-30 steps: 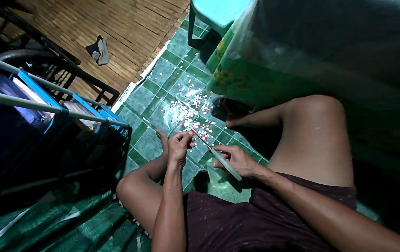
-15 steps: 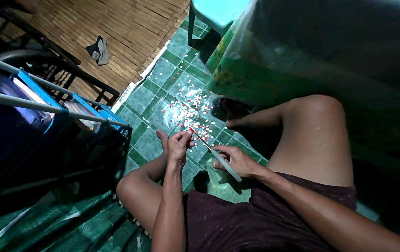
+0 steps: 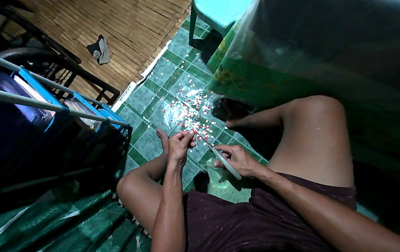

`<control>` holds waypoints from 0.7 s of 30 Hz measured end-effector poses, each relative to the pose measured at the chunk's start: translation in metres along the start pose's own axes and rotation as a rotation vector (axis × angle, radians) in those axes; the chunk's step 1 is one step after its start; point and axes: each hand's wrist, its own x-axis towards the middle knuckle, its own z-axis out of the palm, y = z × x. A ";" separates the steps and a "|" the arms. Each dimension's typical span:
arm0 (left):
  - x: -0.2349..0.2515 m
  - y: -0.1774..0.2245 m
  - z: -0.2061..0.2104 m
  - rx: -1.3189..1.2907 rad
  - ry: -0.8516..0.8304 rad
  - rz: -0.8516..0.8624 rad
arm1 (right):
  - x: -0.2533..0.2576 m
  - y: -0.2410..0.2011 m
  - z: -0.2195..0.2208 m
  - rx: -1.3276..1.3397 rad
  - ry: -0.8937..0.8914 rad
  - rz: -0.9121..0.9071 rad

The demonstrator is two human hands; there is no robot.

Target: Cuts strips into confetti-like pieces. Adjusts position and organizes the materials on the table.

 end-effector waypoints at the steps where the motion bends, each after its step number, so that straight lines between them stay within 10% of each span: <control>1: 0.000 0.000 -0.001 -0.002 -0.003 0.003 | 0.001 0.000 0.001 0.020 -0.009 0.018; 21: 0.002 -0.002 -0.001 -0.031 -0.011 -0.044 | 0.000 0.000 0.000 0.161 -0.107 -0.017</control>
